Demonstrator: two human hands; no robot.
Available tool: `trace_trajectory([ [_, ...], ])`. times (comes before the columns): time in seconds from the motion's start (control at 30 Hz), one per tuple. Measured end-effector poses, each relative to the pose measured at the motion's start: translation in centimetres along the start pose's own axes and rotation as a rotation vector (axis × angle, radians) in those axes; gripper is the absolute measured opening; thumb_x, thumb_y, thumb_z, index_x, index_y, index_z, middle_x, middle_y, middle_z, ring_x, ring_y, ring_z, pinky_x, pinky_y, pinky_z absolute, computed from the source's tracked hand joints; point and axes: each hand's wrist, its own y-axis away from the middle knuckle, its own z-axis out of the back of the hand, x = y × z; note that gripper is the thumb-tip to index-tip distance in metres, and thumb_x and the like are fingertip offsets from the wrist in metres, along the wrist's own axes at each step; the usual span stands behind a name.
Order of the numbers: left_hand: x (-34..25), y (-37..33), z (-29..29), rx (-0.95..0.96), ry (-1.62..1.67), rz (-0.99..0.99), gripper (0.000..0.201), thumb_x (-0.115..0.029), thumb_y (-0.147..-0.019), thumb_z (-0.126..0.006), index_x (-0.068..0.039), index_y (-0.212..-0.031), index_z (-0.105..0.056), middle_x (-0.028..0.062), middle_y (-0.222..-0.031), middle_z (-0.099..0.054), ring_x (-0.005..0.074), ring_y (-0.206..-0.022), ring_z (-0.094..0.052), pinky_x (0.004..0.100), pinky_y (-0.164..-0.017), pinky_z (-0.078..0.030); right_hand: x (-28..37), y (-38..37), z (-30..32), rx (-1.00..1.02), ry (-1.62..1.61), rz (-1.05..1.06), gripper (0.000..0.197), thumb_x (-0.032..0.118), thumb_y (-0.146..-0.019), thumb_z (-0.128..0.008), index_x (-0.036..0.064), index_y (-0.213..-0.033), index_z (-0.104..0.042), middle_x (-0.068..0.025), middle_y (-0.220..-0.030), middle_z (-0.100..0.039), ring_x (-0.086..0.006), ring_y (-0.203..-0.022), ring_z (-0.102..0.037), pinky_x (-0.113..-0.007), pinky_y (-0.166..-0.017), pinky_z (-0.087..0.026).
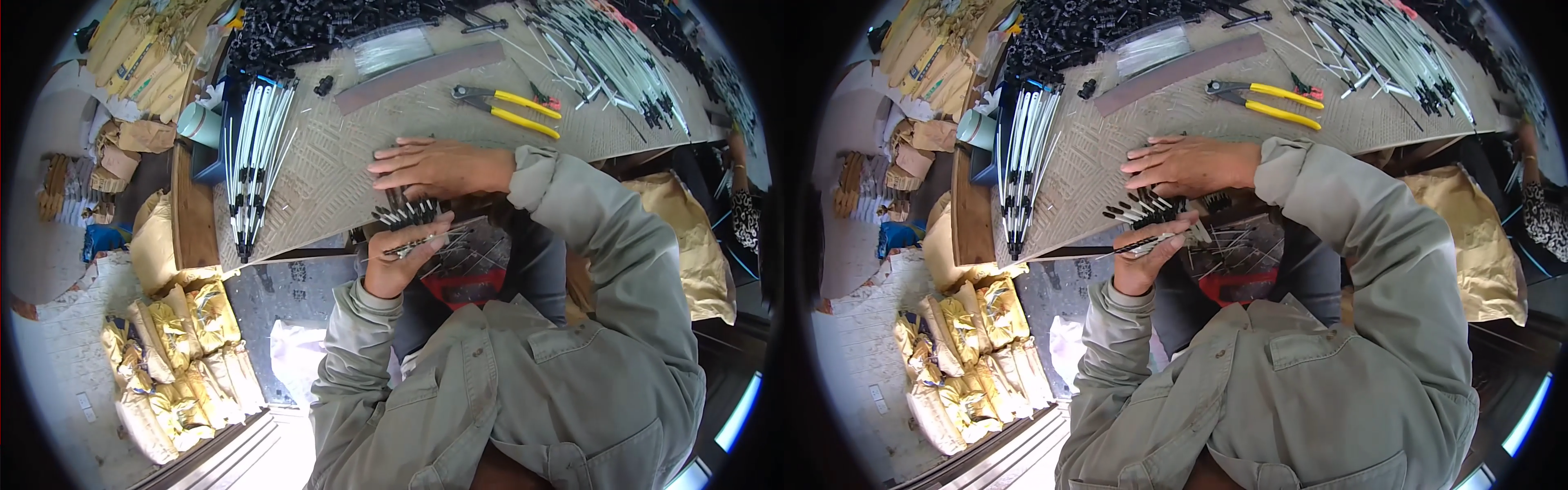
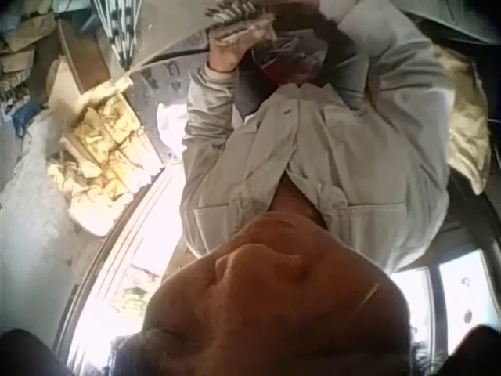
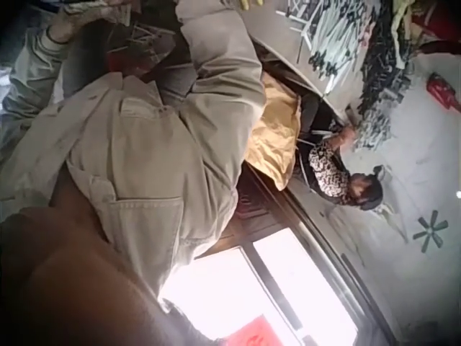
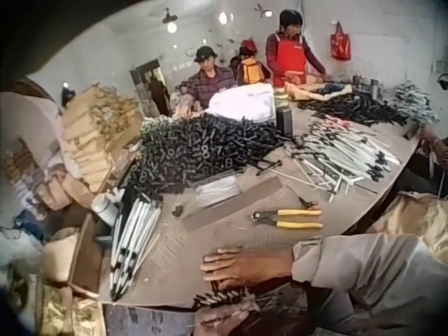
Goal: Assembling metal ribs and plastic components into umbrella mechanisms at a factory workbench.
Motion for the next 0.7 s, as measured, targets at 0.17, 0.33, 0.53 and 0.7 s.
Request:
trace_trajectory([
  [0.17,-1.1,-1.9,0.8,0.07,0.011,-0.035,0.023,0.004,-0.079,-0.061,0.008,-0.101,-0.062,0.0213,-0.108,-0.061,0.0249,-0.104,-0.057,0.0331,-0.091,-0.043,-5.0,-2.0,4.2,-0.227,-0.054,-0.045,0.024,0.025,-0.085,-0.055,0.0069,-0.098,-0.064,-0.0112,-0.12,-0.054,-0.0278,-0.113,-0.049,-0.039,-0.095,-0.039],
  [0.33,-2.3,-2.3,0.1,0.022,0.075,0.131,0.022,0.006,-0.079,-0.059,0.006,-0.101,-0.063,0.0158,-0.106,-0.063,0.0202,-0.1,-0.059,0.0305,-0.09,-0.044,-12.5,-5.2,7.5,-0.266,0.261,-0.411,0.015,0.022,-0.081,-0.056,0.0109,-0.084,-0.066,-0.0089,-0.093,-0.063,-0.0264,-0.091,-0.058,-0.041,-0.075,-0.048],
  [0.53,-1.7,-1.7,0.1,0.037,0.09,0.115,0.024,0.0,-0.083,-0.061,0.001,-0.106,-0.063,0.0072,-0.105,-0.064,0.0103,-0.094,-0.057,0.0243,-0.085,-0.044,-16.9,-7.2,5.5,-0.12,0.691,-0.49,0.013,0.016,-0.07,-0.058,0.0073,-0.077,-0.066,-0.0085,-0.079,-0.064,-0.0252,-0.081,-0.061,-0.037,-0.065,-0.051],
  [0.7,-2.0,-1.6,0.3,0.039,0.092,0.13,0.021,-0.001,-0.083,-0.061,0.001,-0.104,-0.064,0.0075,-0.106,-0.064,0.0096,-0.093,-0.057,0.0239,-0.084,-0.045,-14.7,-7.0,7.1,-0.195,0.512,-0.63,0.013,0.017,-0.076,-0.054,0.0059,-0.075,-0.061,-0.0097,-0.084,-0.06,-0.0263,-0.082,-0.059,-0.037,-0.068,-0.05],
])
